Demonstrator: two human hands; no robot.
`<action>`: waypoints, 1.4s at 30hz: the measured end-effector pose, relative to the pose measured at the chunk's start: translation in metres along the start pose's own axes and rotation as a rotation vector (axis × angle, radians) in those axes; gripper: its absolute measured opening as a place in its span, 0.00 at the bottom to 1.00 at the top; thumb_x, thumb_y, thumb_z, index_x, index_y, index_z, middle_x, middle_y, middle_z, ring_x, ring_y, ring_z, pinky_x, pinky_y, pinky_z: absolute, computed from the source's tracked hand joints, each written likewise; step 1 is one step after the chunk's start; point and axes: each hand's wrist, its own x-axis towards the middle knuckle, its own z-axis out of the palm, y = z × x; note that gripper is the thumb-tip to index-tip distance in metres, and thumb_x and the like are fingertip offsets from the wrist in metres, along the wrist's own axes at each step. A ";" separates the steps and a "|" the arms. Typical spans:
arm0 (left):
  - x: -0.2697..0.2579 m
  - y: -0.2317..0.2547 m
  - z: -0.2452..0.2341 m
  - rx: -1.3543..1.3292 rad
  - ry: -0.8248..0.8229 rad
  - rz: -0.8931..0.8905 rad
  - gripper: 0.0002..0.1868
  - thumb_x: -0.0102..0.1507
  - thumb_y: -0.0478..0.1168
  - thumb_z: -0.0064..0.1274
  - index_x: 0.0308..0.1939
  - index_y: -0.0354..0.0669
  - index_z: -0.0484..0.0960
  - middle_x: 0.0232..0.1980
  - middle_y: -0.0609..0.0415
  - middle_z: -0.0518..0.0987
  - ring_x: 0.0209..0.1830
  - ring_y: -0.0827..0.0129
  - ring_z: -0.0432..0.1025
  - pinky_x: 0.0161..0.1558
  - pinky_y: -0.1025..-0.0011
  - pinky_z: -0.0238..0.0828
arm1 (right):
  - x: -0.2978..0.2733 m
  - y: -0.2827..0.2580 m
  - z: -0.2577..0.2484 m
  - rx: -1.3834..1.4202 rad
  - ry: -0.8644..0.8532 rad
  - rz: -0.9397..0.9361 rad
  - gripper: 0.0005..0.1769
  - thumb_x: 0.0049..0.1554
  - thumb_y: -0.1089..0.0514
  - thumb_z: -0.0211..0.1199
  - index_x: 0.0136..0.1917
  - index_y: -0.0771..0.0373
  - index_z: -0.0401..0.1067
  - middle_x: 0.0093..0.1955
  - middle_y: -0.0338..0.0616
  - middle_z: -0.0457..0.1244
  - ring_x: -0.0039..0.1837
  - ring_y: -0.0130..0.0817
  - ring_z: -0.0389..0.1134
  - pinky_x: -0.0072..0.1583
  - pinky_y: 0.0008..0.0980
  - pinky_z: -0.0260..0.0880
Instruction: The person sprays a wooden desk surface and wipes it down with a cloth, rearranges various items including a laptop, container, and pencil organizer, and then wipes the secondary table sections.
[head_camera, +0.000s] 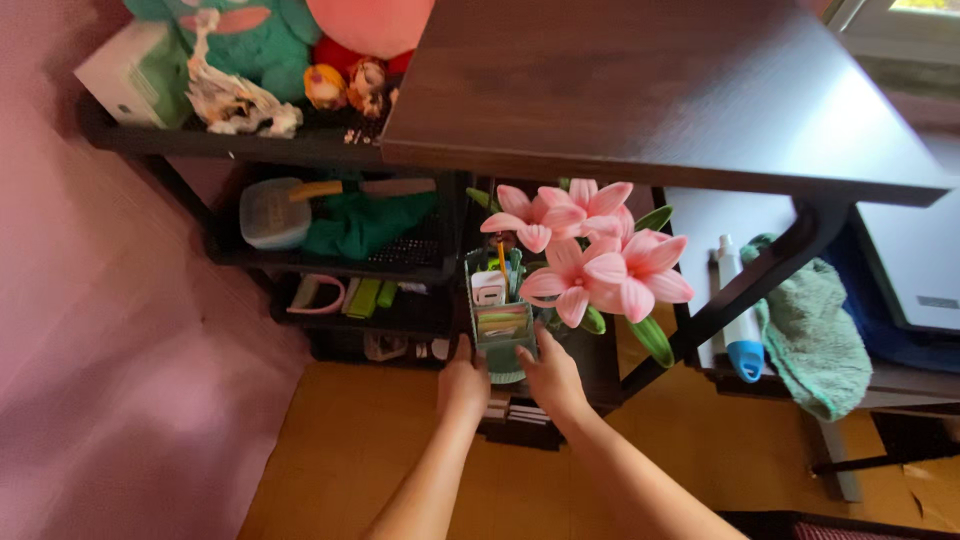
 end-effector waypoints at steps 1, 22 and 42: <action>0.006 -0.001 0.001 -0.011 0.016 0.045 0.25 0.68 0.47 0.47 0.69 0.48 0.71 0.47 0.34 0.81 0.50 0.41 0.76 0.50 0.50 0.73 | 0.003 -0.001 0.002 0.010 0.017 -0.016 0.33 0.58 0.51 0.62 0.73 0.63 0.61 0.58 0.65 0.65 0.63 0.63 0.65 0.59 0.48 0.67; 0.005 -0.036 -0.011 -0.375 -0.081 -0.184 0.24 0.65 0.61 0.49 0.55 0.52 0.85 0.41 0.53 0.86 0.36 0.67 0.78 0.40 0.66 0.76 | -0.032 -0.011 -0.013 0.237 0.030 0.356 0.18 0.54 0.69 0.55 0.54 0.65 0.82 0.36 0.46 0.72 0.36 0.30 0.72 0.38 0.34 0.77; -0.113 -0.030 -0.070 -0.930 -0.490 -0.358 0.24 0.62 0.58 0.53 0.60 0.57 0.80 0.53 0.56 0.84 0.52 0.65 0.78 0.52 0.62 0.75 | -0.150 -0.033 -0.131 0.089 -0.158 0.240 0.17 0.51 0.66 0.63 0.54 0.59 0.82 0.35 0.48 0.74 0.34 0.28 0.73 0.41 0.31 0.75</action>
